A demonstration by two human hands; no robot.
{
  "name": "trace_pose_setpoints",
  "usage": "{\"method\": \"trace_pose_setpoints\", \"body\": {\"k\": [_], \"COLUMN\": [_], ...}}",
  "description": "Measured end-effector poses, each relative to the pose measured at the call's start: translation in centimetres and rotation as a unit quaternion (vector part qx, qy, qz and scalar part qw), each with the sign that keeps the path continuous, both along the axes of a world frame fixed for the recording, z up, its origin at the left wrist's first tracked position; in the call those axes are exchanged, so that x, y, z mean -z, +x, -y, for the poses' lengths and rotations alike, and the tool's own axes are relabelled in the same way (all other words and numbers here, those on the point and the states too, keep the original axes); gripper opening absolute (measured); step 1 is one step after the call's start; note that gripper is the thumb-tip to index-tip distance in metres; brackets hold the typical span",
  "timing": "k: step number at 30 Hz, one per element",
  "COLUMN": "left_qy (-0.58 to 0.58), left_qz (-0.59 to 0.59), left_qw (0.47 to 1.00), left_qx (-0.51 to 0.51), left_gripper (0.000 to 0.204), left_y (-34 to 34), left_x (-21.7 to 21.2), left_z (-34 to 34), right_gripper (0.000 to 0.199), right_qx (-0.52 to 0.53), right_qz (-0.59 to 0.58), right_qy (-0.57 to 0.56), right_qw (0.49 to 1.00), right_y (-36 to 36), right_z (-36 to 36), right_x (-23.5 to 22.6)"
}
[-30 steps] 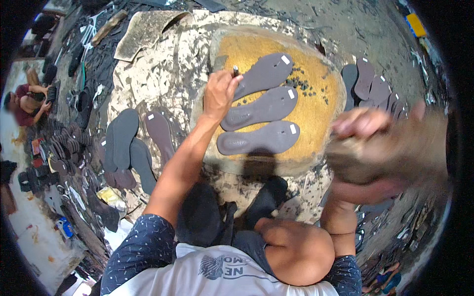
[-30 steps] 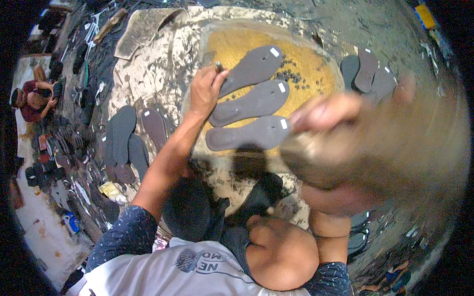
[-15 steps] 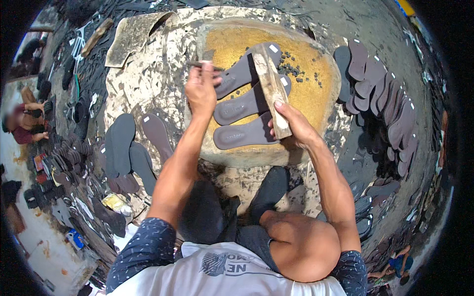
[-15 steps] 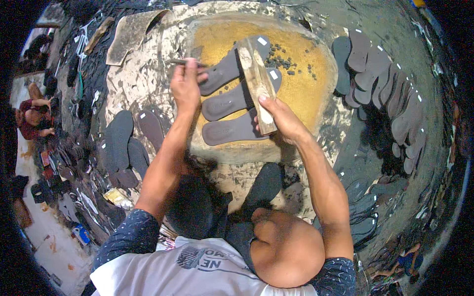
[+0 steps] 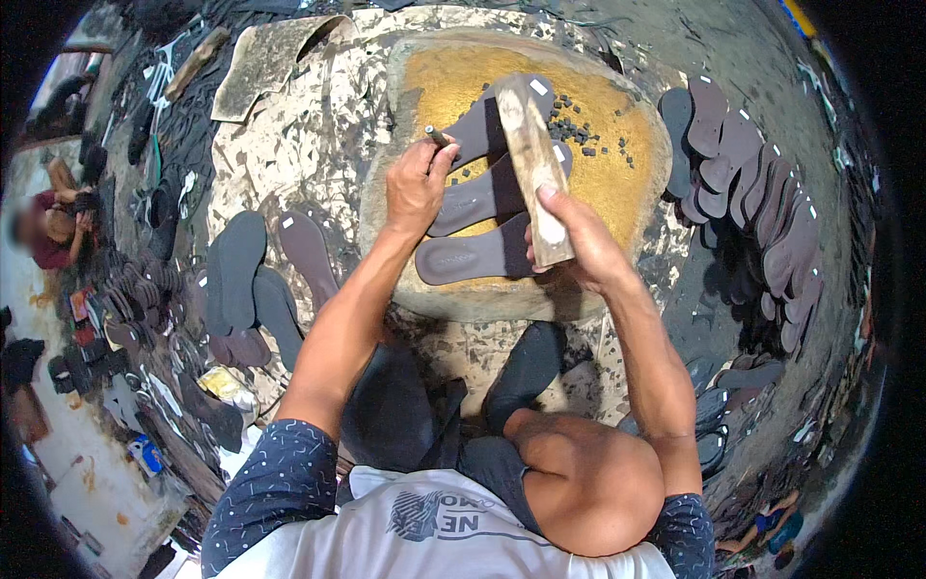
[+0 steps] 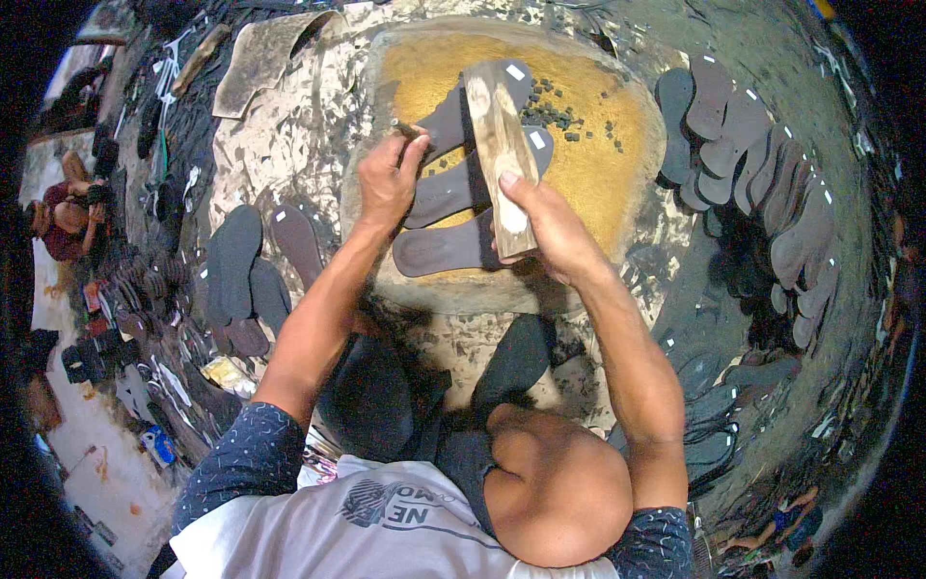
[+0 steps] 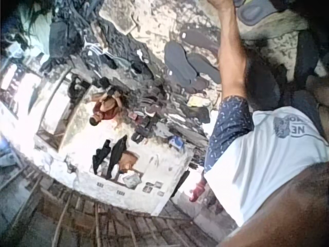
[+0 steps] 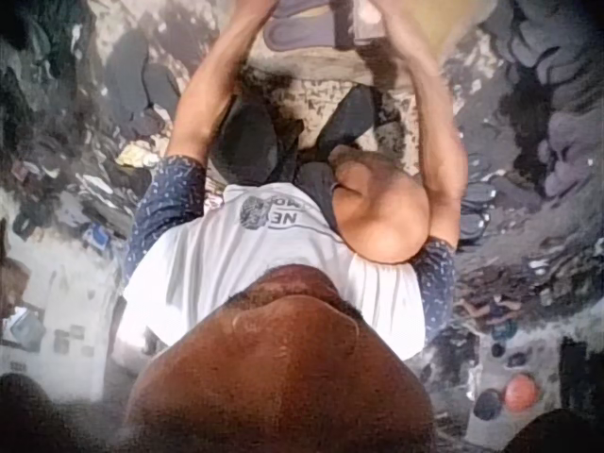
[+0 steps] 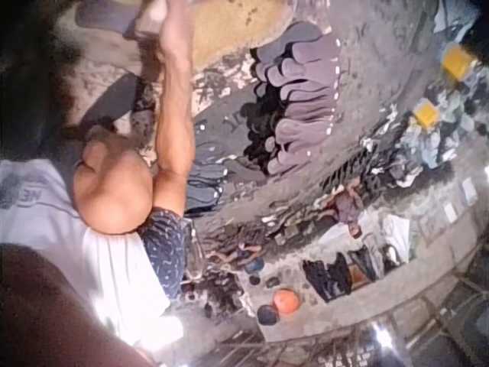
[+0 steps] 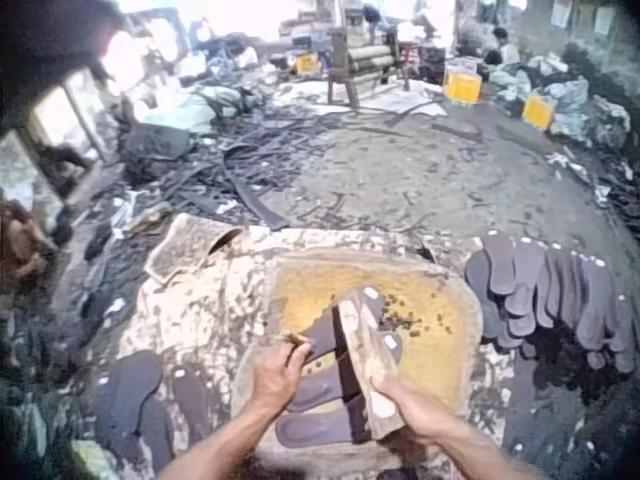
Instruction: The person repeatedly hammers small metal pins into gray shoe soles placed on a wooden block. They pick up each sole, position it, strike the pin with a wooden mallet, then set the finished sole aside and repeat the process.
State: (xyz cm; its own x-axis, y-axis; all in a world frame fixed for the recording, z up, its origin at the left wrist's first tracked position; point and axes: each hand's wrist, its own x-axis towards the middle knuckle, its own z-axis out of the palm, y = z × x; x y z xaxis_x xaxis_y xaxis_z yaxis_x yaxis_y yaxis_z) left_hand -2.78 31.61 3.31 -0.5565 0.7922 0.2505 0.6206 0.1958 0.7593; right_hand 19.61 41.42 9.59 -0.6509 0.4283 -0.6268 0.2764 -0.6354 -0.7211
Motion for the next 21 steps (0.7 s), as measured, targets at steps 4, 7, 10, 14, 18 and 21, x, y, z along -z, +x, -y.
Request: {"method": "trace_pose_setpoints", "body": {"k": [4,7,10,14,18,21], "left_qy": [0.031,0.05,0.04,0.036,0.064,0.167], "left_qz": [-0.067,-0.072,-0.134,-0.174,0.004,0.321], "left_qw": [0.997,0.996,0.989,0.982,0.997,0.914], "left_qx": [0.008,0.021,0.051,0.061,-0.039,-0.184], "left_gripper": [0.014,0.013,0.014,0.018,0.021,0.037], "left_y": [-1.0,-0.4,0.5,-1.3,-0.8,-1.9], "left_x": [1.2,1.3,1.6,2.4,0.6,-2.8], "left_z": [1.3,0.9,0.5,1.0,-0.7,0.3], "right_gripper": [0.057,0.053,0.045,0.052,0.045,0.044], "right_qx": [0.025,0.184,-0.027,-0.166,-0.068,-0.073], "right_qz": [-0.047,-0.23,-0.047,0.019,0.043,0.014], "right_qy": [0.158,0.384,0.635,0.165,0.043,0.019], "right_qw": [0.986,0.875,0.771,0.972,0.996,0.997], "right_y": [-1.7,-0.4,1.5,-1.2,2.0,2.2], "right_z": [-1.0,1.5,2.6,0.4,0.8,1.3], "right_x": [-11.2,-15.0,-3.8,-2.0,2.0,3.1]}}
